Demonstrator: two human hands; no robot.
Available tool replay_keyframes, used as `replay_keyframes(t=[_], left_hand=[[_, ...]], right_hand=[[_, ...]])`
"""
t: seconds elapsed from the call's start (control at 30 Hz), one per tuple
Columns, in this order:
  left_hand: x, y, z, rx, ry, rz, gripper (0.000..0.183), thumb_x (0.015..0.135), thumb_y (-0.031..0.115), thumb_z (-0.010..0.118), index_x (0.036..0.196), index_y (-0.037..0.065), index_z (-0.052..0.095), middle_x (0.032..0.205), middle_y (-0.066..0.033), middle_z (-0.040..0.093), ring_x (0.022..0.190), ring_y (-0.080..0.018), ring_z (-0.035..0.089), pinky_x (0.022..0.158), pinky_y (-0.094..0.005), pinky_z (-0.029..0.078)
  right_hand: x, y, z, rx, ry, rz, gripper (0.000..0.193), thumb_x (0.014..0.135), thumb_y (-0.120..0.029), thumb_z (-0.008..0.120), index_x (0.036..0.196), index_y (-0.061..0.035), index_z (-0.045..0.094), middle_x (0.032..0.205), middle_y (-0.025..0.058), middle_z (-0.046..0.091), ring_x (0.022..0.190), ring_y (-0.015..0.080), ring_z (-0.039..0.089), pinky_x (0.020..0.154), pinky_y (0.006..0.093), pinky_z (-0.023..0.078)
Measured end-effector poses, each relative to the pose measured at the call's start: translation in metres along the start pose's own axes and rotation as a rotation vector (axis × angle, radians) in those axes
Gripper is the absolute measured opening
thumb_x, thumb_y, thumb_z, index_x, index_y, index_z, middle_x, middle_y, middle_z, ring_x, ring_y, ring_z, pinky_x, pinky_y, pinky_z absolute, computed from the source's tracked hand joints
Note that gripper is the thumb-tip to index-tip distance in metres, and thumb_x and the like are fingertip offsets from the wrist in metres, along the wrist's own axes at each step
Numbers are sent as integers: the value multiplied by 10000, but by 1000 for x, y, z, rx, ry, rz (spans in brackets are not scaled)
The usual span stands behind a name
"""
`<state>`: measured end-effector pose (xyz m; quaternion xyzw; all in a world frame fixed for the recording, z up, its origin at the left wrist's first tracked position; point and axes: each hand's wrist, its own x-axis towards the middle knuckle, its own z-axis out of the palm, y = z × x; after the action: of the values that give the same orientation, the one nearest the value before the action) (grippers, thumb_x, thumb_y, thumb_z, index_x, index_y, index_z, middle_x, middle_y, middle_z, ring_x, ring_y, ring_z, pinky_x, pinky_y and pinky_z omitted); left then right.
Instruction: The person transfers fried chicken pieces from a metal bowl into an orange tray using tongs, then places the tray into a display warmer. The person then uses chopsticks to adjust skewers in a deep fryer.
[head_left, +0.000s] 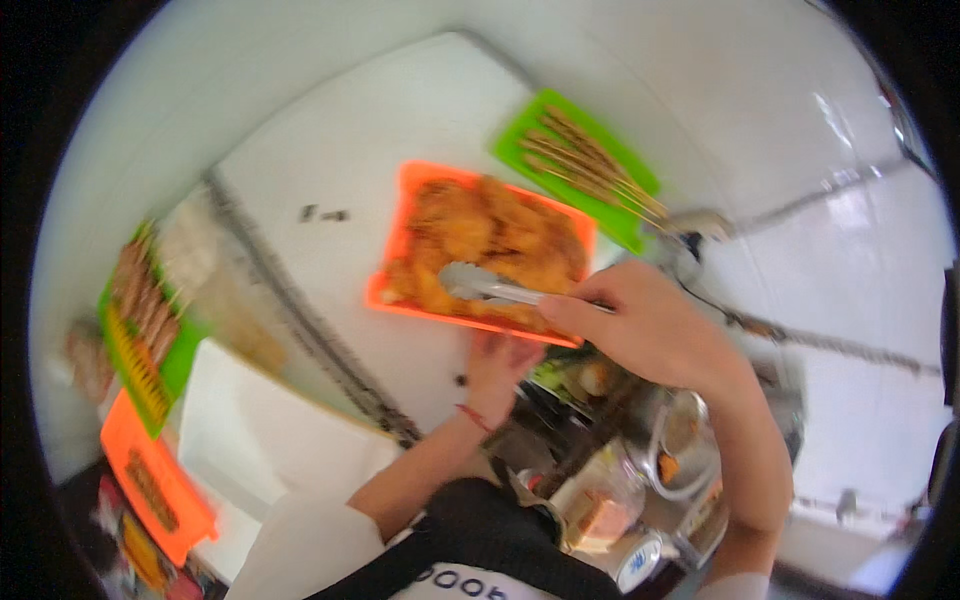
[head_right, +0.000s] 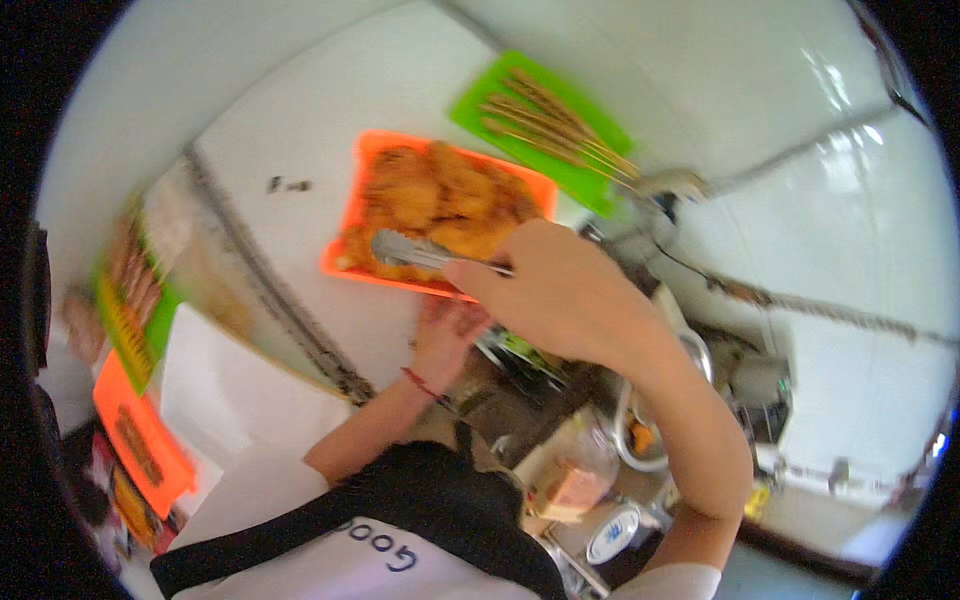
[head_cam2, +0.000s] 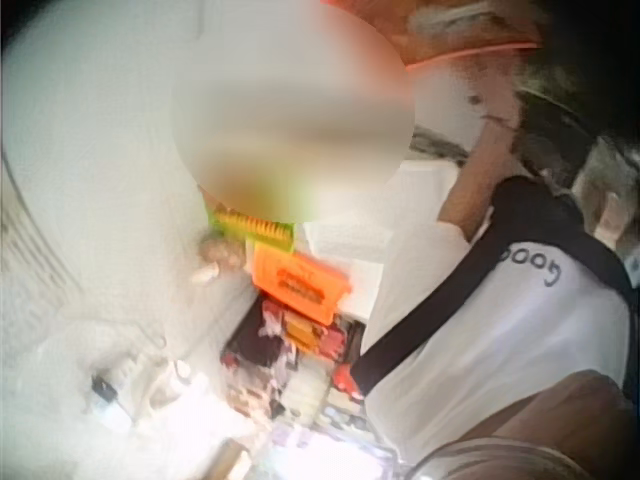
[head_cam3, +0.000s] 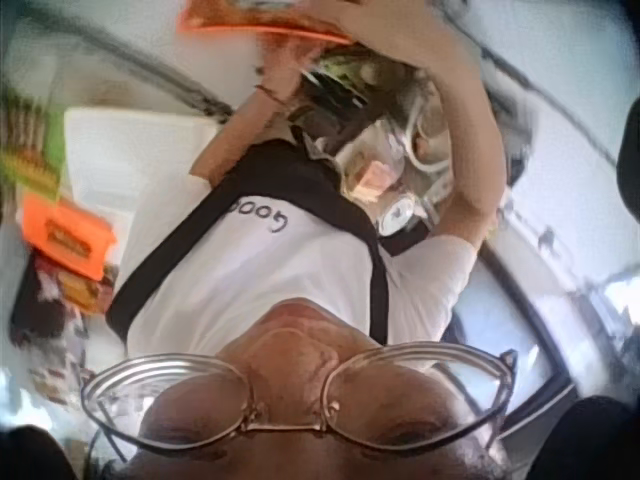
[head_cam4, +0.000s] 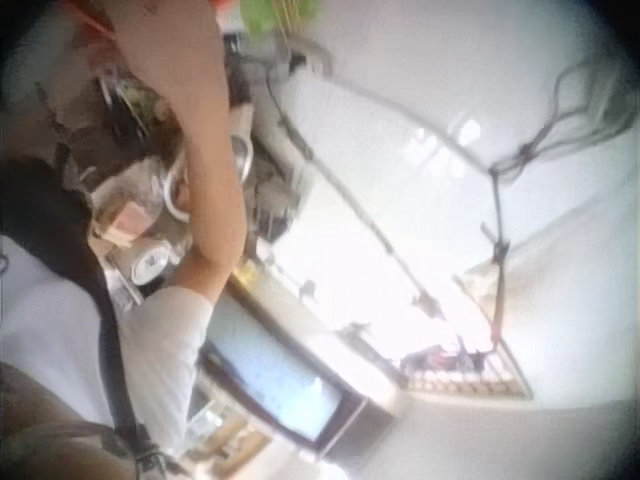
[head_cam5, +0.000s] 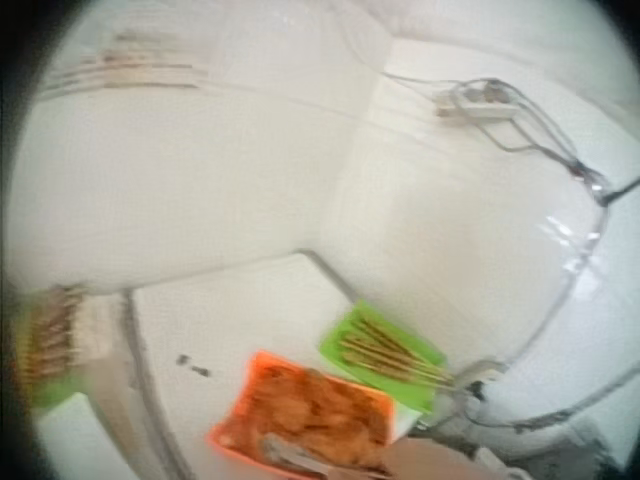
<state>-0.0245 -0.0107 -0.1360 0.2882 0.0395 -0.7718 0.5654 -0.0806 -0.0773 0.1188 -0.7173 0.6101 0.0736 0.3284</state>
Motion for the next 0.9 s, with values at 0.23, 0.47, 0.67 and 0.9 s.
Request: replay_keyframes(t=[0.23,0.47,0.67,0.9], left_hand=[[1,3,-13,115,-71,54,359,917,80,529,1243,79,380,1153,-191,505,1083,-368,529,969,-495,460],[10,13,-5,273,-116,-35,358,940,114,498,1248,0,354,1218,-267,477,1160,-385,489,1019,-455,435],[13,12,-2,397,-103,-10,361,957,118,462,1237,-78,345,1220,-277,477,1168,-380,487,1037,-437,425],[17,11,-8,352,-118,11,359,957,115,461,1249,-64,352,1223,-268,470,1181,-374,474,1043,-440,418]], right_hand=[[-214,140,2,-527,630,481,376,805,-337,662,1002,-18,630,723,154,633,655,302,619,591,391,465],[-284,243,109,-364,180,954,401,784,-412,651,857,-18,661,743,165,651,741,331,652,634,417,507],[-258,280,140,-238,196,1008,430,784,-445,642,767,-16,677,759,158,662,746,324,659,615,402,511],[-268,293,124,-348,96,956,381,814,-404,620,768,-32,686,758,140,666,729,301,660,610,401,499]])
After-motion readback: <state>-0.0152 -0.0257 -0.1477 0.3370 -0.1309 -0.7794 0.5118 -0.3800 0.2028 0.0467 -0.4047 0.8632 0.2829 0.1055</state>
